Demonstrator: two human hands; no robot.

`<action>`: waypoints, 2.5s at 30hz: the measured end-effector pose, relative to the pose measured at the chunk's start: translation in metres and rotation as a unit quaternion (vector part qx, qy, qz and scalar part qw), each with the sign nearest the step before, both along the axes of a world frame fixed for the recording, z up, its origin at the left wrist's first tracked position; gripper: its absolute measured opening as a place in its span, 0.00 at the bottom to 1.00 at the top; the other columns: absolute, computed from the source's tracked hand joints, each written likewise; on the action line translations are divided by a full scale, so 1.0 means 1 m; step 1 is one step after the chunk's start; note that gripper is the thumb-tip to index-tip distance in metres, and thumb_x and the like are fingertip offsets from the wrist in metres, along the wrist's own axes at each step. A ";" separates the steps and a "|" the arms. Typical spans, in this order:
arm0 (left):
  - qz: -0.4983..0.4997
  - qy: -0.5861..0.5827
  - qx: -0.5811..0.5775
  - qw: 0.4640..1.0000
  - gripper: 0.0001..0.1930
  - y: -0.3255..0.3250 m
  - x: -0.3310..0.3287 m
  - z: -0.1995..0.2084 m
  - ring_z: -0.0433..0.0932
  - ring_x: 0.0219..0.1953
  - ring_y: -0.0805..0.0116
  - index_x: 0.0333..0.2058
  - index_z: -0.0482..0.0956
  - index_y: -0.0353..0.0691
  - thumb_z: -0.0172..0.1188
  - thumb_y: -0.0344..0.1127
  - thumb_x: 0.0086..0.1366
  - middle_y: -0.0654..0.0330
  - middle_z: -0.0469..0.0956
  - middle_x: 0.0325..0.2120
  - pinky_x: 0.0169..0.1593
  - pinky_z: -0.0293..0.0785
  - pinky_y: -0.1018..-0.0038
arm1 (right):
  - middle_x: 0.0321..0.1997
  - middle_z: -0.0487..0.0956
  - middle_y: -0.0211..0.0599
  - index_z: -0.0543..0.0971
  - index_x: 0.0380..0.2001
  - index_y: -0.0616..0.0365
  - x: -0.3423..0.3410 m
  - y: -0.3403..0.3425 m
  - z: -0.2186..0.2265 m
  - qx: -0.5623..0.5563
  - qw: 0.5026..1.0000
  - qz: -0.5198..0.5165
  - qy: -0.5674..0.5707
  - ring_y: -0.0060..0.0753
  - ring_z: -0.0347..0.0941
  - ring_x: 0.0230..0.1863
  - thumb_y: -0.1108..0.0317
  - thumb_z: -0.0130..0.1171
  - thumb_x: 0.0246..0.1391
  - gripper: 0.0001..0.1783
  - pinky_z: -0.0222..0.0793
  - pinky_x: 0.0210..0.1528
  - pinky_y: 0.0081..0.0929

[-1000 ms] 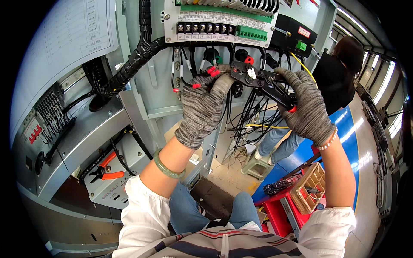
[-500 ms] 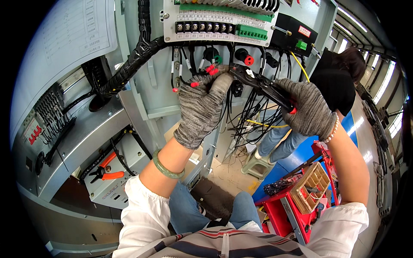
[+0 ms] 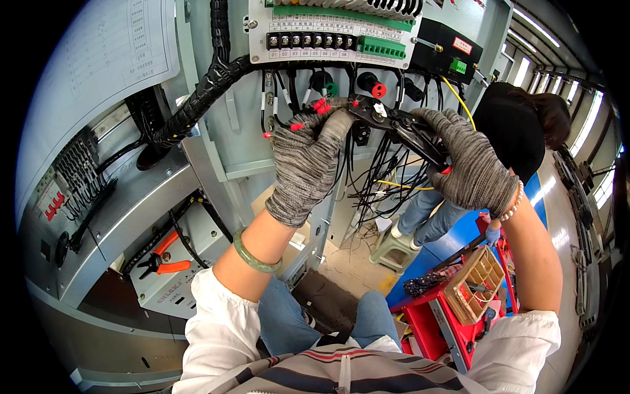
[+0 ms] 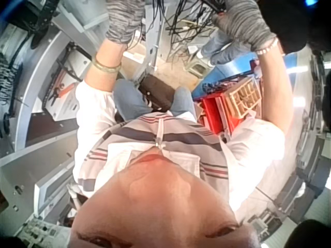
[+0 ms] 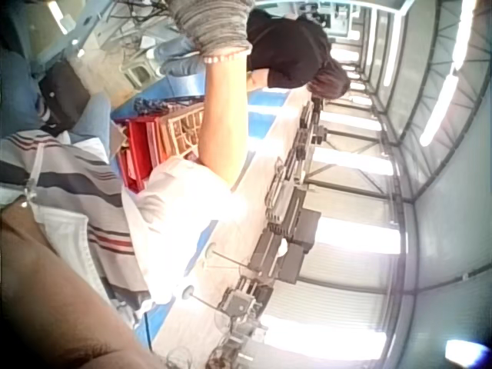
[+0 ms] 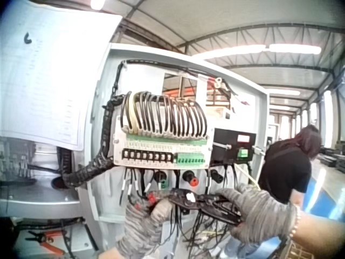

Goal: The person strips wire insulation using pliers and connects wires to terminal blocks inside an electrical cabinet. They use a screwdriver to tighten terminal screws and organize the wiring within the panel.

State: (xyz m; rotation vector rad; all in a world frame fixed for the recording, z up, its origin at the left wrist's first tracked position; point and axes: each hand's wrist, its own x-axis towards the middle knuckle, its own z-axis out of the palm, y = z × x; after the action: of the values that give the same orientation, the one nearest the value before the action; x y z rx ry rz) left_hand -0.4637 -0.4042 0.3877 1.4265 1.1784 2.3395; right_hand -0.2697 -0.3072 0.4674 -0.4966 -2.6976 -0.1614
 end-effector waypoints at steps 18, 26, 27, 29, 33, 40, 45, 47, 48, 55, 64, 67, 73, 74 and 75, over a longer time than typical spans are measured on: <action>0.018 0.018 -0.013 1.000 0.10 0.007 0.002 -0.002 0.74 0.35 0.75 0.39 0.79 0.34 0.57 0.32 0.62 0.61 0.79 0.31 0.44 0.70 0.77 | 0.33 0.76 0.49 0.72 0.42 0.62 -0.001 0.011 -0.008 0.005 1.000 -0.011 0.000 0.48 0.74 0.38 0.67 0.61 0.33 0.27 0.71 0.41 0.37; 0.088 0.105 -0.050 0.989 0.13 -0.004 -0.001 -0.006 0.75 0.34 0.73 0.39 0.78 0.35 0.57 0.39 0.62 0.58 0.78 0.31 0.41 0.70 0.75 | 0.54 0.69 0.49 0.61 0.57 0.65 0.019 -0.010 -0.033 -0.210 0.962 0.081 0.154 0.41 0.67 0.54 0.75 0.58 0.32 0.42 0.60 0.58 0.30; 0.109 0.136 -0.066 0.983 0.15 -0.004 -0.003 -0.011 0.74 0.33 0.72 0.41 0.77 0.35 0.57 0.39 0.61 0.58 0.77 0.30 0.39 0.70 0.75 | 0.53 0.70 0.46 0.61 0.58 0.65 0.020 -0.015 -0.036 -0.279 0.938 0.110 0.174 0.38 0.68 0.52 0.76 0.58 0.32 0.42 0.61 0.57 0.30; -0.009 0.004 -0.117 0.993 0.19 -0.014 0.010 -0.019 0.71 0.30 0.72 0.48 0.72 0.36 0.58 0.39 0.60 0.59 0.73 0.27 0.36 0.69 0.73 | 0.52 0.70 0.39 0.61 0.58 0.64 0.030 -0.031 -0.052 -0.375 0.873 0.129 0.284 0.33 0.68 0.49 0.73 0.63 0.33 0.43 0.62 0.55 0.31; 0.016 0.101 -0.124 0.987 0.27 -0.041 0.031 -0.079 0.77 0.33 0.66 0.55 0.65 0.40 0.60 0.42 0.59 0.56 0.78 0.32 0.38 0.73 0.70 | 0.54 0.68 0.37 0.60 0.59 0.63 0.034 -0.057 -0.075 -0.547 0.781 0.189 0.235 0.34 0.66 0.53 0.60 0.71 0.33 0.49 0.62 0.54 0.32; -0.057 0.249 -0.305 0.917 0.26 -0.097 0.057 -0.153 0.76 0.30 0.52 0.54 0.67 0.46 0.52 0.54 0.61 0.48 0.76 0.30 0.33 0.72 0.65 | 0.56 0.65 0.36 0.57 0.60 0.60 0.023 -0.077 -0.152 -0.756 0.630 0.164 0.067 0.33 0.64 0.54 0.66 0.70 0.37 0.47 0.63 0.55 0.32; -0.092 0.226 -0.455 0.856 0.22 -0.144 0.050 -0.178 0.77 0.31 0.49 0.41 0.74 0.40 0.53 0.54 0.61 0.47 0.76 0.24 0.35 0.71 0.59 | 0.48 0.73 0.37 0.67 0.53 0.62 0.012 -0.074 -0.181 -0.761 0.619 0.186 -0.053 0.31 0.69 0.49 0.67 0.63 0.45 0.30 0.63 0.53 0.30; -0.054 0.171 -0.395 0.901 0.20 -0.168 0.053 -0.189 0.77 0.31 0.49 0.38 0.75 0.39 0.55 0.52 0.61 0.48 0.76 0.24 0.34 0.71 0.61 | 0.48 0.74 0.37 0.67 0.52 0.63 0.005 -0.080 -0.183 -0.738 0.634 0.218 -0.078 0.33 0.70 0.48 0.64 0.61 0.48 0.28 0.63 0.53 0.32; -0.040 0.135 -0.397 0.907 0.19 -0.179 0.051 -0.187 0.77 0.30 0.50 0.37 0.75 0.39 0.56 0.51 0.60 0.48 0.76 0.23 0.34 0.71 0.62 | 0.45 0.75 0.40 0.67 0.52 0.63 -0.003 -0.082 -0.177 -0.680 0.677 0.266 -0.095 0.34 0.72 0.46 0.60 0.60 0.50 0.29 0.65 0.51 0.31; 0.125 0.048 -0.383 0.914 0.16 -0.217 0.048 -0.180 0.73 0.23 0.62 0.33 0.75 0.38 0.60 0.47 0.59 0.56 0.72 0.19 0.28 0.67 0.69 | 0.28 0.76 0.35 0.67 0.53 0.65 -0.031 -0.101 -0.158 -0.705 0.657 0.203 -0.175 0.24 0.70 0.28 0.57 0.58 0.53 0.29 0.67 0.34 0.23; -0.161 -0.579 -0.035 0.798 0.35 -0.218 0.030 -0.214 0.65 0.57 0.57 0.58 0.59 0.37 0.61 0.48 0.57 0.49 0.62 0.57 0.58 0.65 0.63 | 0.31 0.76 0.30 0.74 0.46 0.63 -0.016 -0.086 -0.159 -0.648 0.742 0.159 -0.065 0.16 0.66 0.27 0.50 0.58 0.51 0.28 0.61 0.28 0.16; -0.182 -0.556 -0.016 0.811 0.35 -0.208 0.030 -0.205 0.60 0.61 0.55 0.59 0.57 0.35 0.60 0.44 0.57 0.46 0.59 0.59 0.62 0.60 0.62 | 0.30 0.75 0.40 0.72 0.46 0.63 -0.002 -0.074 -0.173 -0.581 0.795 0.164 -0.058 0.32 0.71 0.29 0.56 0.56 0.53 0.24 0.68 0.35 0.27; -0.199 -0.533 -0.037 0.822 0.34 -0.189 0.034 -0.205 0.58 0.62 0.53 0.59 0.56 0.35 0.59 0.32 0.54 0.47 0.56 0.60 0.63 0.58 0.62 | 0.30 0.76 0.47 0.73 0.46 0.62 0.003 -0.078 -0.179 -0.503 0.843 0.184 -0.044 0.44 0.74 0.31 0.54 0.56 0.52 0.24 0.69 0.35 0.30; -0.189 -0.524 -0.049 0.829 0.35 -0.189 0.035 -0.206 0.58 0.62 0.54 0.60 0.56 0.35 0.60 0.32 0.54 0.48 0.56 0.61 0.63 0.58 0.62 | 0.30 0.76 0.47 0.72 0.46 0.62 0.001 -0.081 -0.172 -0.507 0.842 0.176 -0.051 0.45 0.75 0.31 0.54 0.56 0.52 0.24 0.69 0.35 0.30; -0.178 -0.514 -0.060 0.837 0.37 -0.189 0.037 -0.207 0.58 0.62 0.54 0.60 0.55 0.36 0.61 0.32 0.53 0.49 0.57 0.61 0.63 0.59 0.63 | 0.30 0.76 0.48 0.72 0.46 0.62 0.001 -0.083 -0.165 -0.511 0.840 0.170 -0.059 0.46 0.75 0.31 0.54 0.56 0.52 0.24 0.69 0.35 0.30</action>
State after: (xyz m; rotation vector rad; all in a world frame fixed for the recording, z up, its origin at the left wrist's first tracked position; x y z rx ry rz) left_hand -0.4264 -0.5936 0.1809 0.1542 0.6250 2.1431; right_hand -0.2689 -0.3904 0.3021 -0.2543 -2.7193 1.4416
